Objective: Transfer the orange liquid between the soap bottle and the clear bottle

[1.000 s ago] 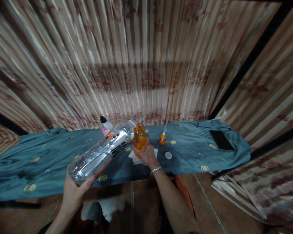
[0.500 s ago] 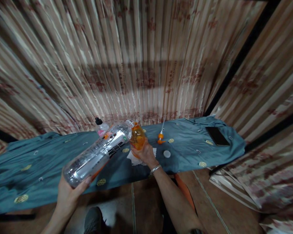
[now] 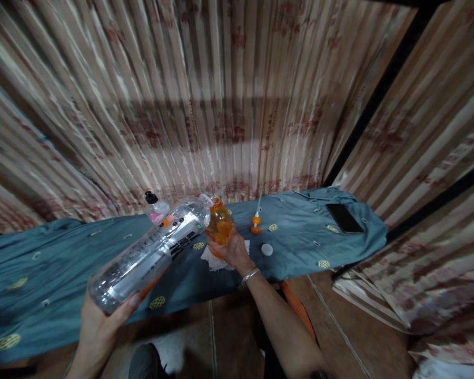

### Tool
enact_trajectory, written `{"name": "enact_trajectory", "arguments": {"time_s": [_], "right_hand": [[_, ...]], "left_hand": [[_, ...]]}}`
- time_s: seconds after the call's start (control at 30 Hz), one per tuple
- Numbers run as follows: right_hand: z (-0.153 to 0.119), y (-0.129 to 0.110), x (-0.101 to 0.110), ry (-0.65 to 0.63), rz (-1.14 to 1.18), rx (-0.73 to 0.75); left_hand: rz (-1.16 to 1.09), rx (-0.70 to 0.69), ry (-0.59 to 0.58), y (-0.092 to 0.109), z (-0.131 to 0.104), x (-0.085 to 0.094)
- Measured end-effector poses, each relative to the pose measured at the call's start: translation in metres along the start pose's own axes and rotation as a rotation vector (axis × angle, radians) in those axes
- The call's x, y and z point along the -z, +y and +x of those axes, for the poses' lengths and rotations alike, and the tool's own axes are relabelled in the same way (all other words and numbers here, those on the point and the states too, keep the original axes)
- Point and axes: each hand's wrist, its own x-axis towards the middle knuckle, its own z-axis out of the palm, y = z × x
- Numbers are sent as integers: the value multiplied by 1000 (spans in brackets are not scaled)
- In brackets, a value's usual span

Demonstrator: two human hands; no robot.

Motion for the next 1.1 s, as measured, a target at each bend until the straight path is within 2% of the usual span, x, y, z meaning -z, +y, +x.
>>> {"name": "enact_trajectory", "arguments": {"time_s": [0.47,0.8,1.1], "right_hand": [[0,-4,1,16,25,-23],[1,4,-1,12,25,14],[0,2,-1,26,10,32]], "left_hand": [[40,16,32,-7,-13,0],[35,10,50,-2,-14,-3],[38,20,47,-7,-15,0]]}}
